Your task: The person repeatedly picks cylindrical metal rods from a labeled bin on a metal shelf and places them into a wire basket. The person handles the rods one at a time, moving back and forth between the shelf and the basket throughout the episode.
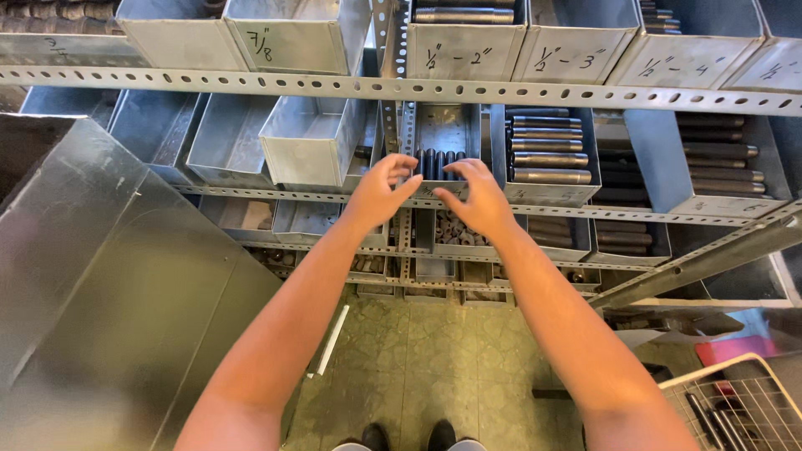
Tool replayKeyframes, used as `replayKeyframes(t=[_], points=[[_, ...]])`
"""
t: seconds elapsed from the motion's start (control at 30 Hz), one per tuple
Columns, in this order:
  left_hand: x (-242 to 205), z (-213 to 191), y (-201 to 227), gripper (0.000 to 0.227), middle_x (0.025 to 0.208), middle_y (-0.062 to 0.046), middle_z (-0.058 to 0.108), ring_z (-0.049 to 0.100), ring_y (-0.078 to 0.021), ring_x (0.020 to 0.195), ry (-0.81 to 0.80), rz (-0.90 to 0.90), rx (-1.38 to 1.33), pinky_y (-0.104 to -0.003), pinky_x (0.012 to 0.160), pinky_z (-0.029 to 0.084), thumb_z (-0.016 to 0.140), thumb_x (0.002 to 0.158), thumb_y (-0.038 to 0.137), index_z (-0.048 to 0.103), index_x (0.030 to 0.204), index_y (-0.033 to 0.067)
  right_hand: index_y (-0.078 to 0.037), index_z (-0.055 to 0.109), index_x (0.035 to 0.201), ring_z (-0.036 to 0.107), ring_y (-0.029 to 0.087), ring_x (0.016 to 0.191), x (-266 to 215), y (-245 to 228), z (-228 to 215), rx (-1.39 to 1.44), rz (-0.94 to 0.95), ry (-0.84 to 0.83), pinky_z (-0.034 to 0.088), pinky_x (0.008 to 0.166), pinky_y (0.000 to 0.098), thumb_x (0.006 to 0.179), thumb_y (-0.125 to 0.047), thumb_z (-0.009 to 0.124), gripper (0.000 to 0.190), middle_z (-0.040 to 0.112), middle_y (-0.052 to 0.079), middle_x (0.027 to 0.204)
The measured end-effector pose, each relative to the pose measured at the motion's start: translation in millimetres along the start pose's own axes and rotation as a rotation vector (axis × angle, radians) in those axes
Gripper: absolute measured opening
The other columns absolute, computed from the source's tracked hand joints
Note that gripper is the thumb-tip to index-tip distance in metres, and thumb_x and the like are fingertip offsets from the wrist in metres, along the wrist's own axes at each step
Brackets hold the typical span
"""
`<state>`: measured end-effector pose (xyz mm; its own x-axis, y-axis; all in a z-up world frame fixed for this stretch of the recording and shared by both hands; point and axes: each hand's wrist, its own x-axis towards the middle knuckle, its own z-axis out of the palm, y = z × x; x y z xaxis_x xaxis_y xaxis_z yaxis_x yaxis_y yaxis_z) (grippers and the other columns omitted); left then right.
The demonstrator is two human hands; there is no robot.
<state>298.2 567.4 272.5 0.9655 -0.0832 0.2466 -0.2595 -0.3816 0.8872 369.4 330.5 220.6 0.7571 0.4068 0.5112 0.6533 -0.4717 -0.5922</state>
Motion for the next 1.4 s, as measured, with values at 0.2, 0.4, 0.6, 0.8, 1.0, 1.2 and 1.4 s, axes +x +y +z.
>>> replayKeyframes(t=[0.2, 0.4, 0.6, 0.8, 1.0, 1.2, 1.4], points=[[69, 10, -39, 0.037, 0.138, -0.019, 0.071, 0.067, -0.039, 0.136, -0.038, 0.048, 0.167, -0.056, 0.118, 0.052, 0.071, 0.105, 0.018, 0.069, 0.139, 0.0048, -0.004, 0.065, 0.148, 0.065, 0.046, 0.137, 8, 12, 16, -0.377, 0.0, -0.255, 0.047, 0.121, 0.0553, 0.09, -0.058, 0.086, 0.082, 0.062, 0.026, 0.148], [115, 15, -49, 0.039, 0.136, -0.018, 0.071, 0.07, -0.039, 0.132, -0.072, 0.184, 0.467, -0.049, 0.115, 0.056, 0.072, 0.101, 0.012, 0.068, 0.138, 0.0034, -0.012, 0.06, 0.153, 0.063, 0.032, 0.141, -2, 33, 38, -0.632, -0.169, -0.154, 0.037, 0.124, 0.0486, 0.077, -0.076, 0.082, 0.102, 0.064, 0.014, 0.154], [183, 54, -105, 0.032, 0.125, -0.015, 0.073, 0.073, -0.0401, 0.121, -0.195, 0.313, 0.899, -0.051, 0.106, 0.06, 0.076, 0.096, 0.022, 0.072, 0.124, 0.0073, -0.012, 0.063, 0.145, 0.063, 0.029, 0.138, -7, 50, 52, -0.65, -0.192, -0.064, 0.039, 0.123, 0.0456, 0.067, -0.077, 0.087, 0.105, 0.065, 0.01, 0.149], [238, 108, -143, 0.029, 0.131, -0.004, 0.075, 0.072, -0.0333, 0.128, -0.346, 0.15, 1.115, -0.05, 0.11, 0.057, 0.07, 0.098, 0.033, 0.077, 0.125, 0.0253, -0.01, 0.063, 0.14, 0.062, 0.03, 0.132, -5, 55, 58, -0.681, -0.129, -0.131, 0.035, 0.124, 0.0464, 0.063, -0.077, 0.089, 0.105, 0.067, 0.01, 0.132], [277, 158, -200, 0.035, 0.129, -0.002, 0.076, 0.076, -0.0304, 0.123, -0.376, 0.042, 1.076, -0.049, 0.102, 0.063, 0.067, 0.094, 0.043, 0.08, 0.124, 0.03, -0.007, 0.062, 0.131, 0.059, 0.031, 0.129, -6, 60, 60, -0.68, -0.127, -0.153, 0.034, 0.124, 0.0464, 0.061, -0.073, 0.09, 0.1, 0.063, 0.01, 0.124], [294, 180, -221, 0.041, 0.133, -0.007, 0.078, 0.072, -0.0331, 0.132, -0.387, -0.091, 1.033, -0.055, 0.111, 0.059, 0.066, 0.091, 0.043, 0.083, 0.121, 0.021, -0.008, 0.058, 0.136, 0.053, 0.029, 0.136, -8, 59, 61, -0.683, -0.086, -0.185, 0.027, 0.129, 0.0467, 0.061, -0.073, 0.091, 0.105, 0.059, 0.01, 0.13], [272, 147, -167, 0.041, 0.137, -0.015, 0.076, 0.067, -0.0419, 0.138, -0.348, -0.162, 0.883, -0.062, 0.117, 0.051, 0.071, 0.093, 0.044, 0.081, 0.12, 0.0146, -0.011, 0.058, 0.138, 0.051, 0.028, 0.14, -7, 54, 58, -0.67, -0.058, -0.208, 0.024, 0.132, 0.0453, 0.062, -0.069, 0.092, 0.101, 0.059, 0.009, 0.134]])
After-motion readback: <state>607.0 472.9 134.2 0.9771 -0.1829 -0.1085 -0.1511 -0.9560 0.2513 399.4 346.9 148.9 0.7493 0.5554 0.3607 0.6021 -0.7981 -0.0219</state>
